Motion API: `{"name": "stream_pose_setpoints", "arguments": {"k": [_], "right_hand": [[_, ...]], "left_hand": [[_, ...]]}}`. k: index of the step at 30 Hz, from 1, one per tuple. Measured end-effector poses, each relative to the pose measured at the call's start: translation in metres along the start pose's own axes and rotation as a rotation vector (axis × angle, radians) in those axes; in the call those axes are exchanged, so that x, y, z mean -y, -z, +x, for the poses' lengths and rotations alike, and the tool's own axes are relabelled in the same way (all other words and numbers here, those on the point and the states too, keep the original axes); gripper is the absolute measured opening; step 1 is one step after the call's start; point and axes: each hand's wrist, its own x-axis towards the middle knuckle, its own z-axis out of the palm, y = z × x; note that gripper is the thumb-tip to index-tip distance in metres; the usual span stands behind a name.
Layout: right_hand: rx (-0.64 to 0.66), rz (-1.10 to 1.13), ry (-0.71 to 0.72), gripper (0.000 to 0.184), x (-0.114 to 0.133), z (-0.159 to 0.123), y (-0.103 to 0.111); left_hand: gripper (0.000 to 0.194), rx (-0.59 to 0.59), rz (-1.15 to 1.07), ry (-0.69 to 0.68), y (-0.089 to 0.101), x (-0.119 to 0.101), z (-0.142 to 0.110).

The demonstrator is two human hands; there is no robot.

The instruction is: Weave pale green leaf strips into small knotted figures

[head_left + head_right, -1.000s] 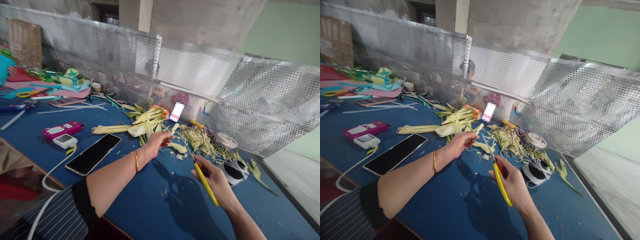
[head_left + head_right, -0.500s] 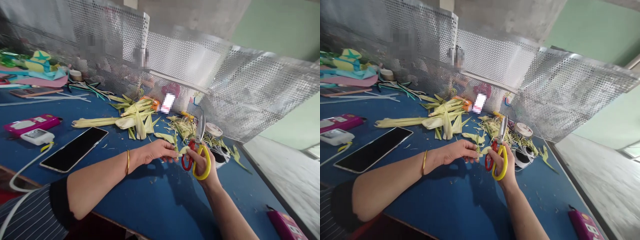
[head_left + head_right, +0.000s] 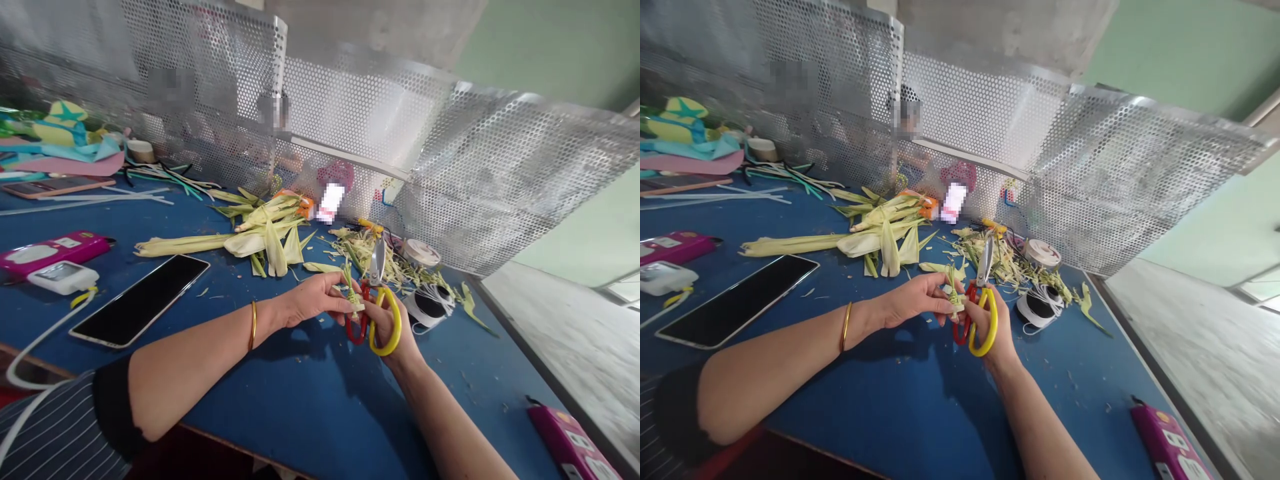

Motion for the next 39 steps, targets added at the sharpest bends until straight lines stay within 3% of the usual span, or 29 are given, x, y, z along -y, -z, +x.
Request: {"name": "stream_pose_setpoints", "arguments": {"k": [4, 11, 15, 22, 39], "right_hand": [[0.012, -0.122, 0.017, 0.054, 0.003, -0.001, 0.001], [0.000, -0.603, 0.232, 0.068, 0.009, 0.009, 0.031], [0.081, -0.883, 0.286, 0.067, 0.016, 0.007, 0.041], [0.153, -1.104, 0.392, 0.057, 0.023, 0.002, 0.037], [0.195, -0.965, 0.349, 0.051, 0.026, 0.001, 0.036]], "left_hand": [[0.034, 0.006, 0.000, 0.015, 0.002, 0.002, 0.001], [0.022, -0.421, -0.112, -0.066, 0.021, -0.006, 0.010], [0.019, -0.534, -0.123, -0.110, 0.033, -0.014, 0.011], [0.015, -0.575, -0.090, -0.141, 0.038, -0.018, 0.011], [0.016, -0.549, 0.001, -0.124, 0.038, -0.016, 0.011]]}}
